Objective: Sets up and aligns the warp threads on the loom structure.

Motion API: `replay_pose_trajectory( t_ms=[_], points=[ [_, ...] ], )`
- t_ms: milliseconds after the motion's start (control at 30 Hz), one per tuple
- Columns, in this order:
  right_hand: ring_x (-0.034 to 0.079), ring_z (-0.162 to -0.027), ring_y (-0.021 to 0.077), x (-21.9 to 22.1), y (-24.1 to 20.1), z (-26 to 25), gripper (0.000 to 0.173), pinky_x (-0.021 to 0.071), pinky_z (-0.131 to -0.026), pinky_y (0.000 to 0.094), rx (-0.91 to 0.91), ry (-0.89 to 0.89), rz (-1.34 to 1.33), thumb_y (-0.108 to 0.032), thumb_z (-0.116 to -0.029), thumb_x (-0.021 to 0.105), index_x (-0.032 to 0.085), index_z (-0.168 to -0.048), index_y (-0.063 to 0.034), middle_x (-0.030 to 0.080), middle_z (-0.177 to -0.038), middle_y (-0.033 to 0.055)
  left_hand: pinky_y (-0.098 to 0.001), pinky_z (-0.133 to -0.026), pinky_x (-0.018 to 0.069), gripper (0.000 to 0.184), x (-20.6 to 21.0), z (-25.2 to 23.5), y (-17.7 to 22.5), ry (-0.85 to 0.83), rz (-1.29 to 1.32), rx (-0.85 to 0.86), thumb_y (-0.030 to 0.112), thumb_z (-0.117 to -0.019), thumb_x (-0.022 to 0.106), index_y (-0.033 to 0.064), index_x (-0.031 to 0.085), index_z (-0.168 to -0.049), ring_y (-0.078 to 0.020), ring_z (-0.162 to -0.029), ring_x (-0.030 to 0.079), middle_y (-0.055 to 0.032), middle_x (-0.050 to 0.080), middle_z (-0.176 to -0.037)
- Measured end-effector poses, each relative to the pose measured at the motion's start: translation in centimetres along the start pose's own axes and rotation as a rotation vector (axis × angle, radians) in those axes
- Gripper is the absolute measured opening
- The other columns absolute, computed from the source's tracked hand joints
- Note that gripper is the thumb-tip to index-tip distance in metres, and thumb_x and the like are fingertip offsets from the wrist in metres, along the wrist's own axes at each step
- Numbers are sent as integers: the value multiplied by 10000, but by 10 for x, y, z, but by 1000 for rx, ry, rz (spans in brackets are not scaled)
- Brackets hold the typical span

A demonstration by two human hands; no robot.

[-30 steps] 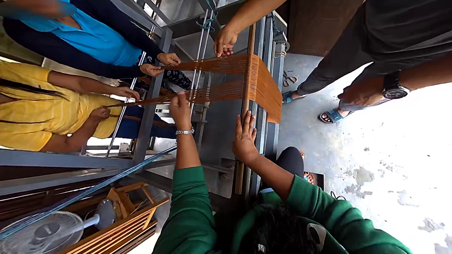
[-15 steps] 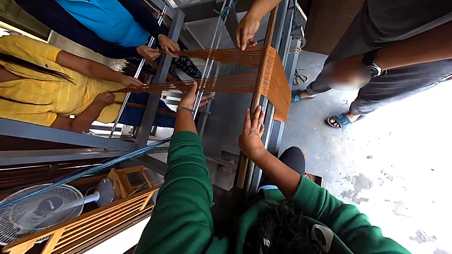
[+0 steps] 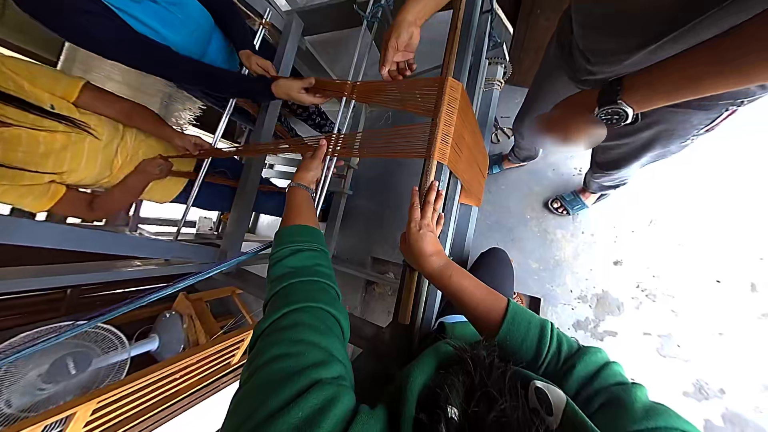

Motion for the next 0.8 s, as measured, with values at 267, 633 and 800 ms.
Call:
replay_pose_trajectory(
  t_ms=[267,633,800],
  points=[
    [-151,-1581,435,1,1,-1,1087,131,-1211,720,5,-8,0,17,-826,685,14,-1672,-114,-229,-1685,258,-397,-905,589,569,1,4,0,-3,93,-31,486,-1115,350,73,449,-1494,-254,-1122,697,-145,646,-1344],
    [-163,-1579,435,0,-1,-1,1086,117,-1213,721,12,-16,-5,2,-827,696,21,-1671,-107,-238,-1685,251,-387,-892,583,588,2,3,-6,16,29,-51,509,-1112,336,66,484,-1470,-242,-1083,705,-153,666,-1301],
    [-160,-1579,437,-1,-1,-1,1066,116,-1211,723,4,-9,-6,-2,-833,692,41,-1670,-105,-234,-1686,251,-391,-912,579,612,3,4,-7,7,4,-60,517,-1113,319,50,459,-1482,-234,-1101,698,-154,653,-1315]
  ],
)
Point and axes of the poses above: each hand's wrist, its own z-axis away from the middle knuckle, its own x-axis out of the palm, y = z × x, the point moved 6 cm from there along -z, towards the middle knuckle
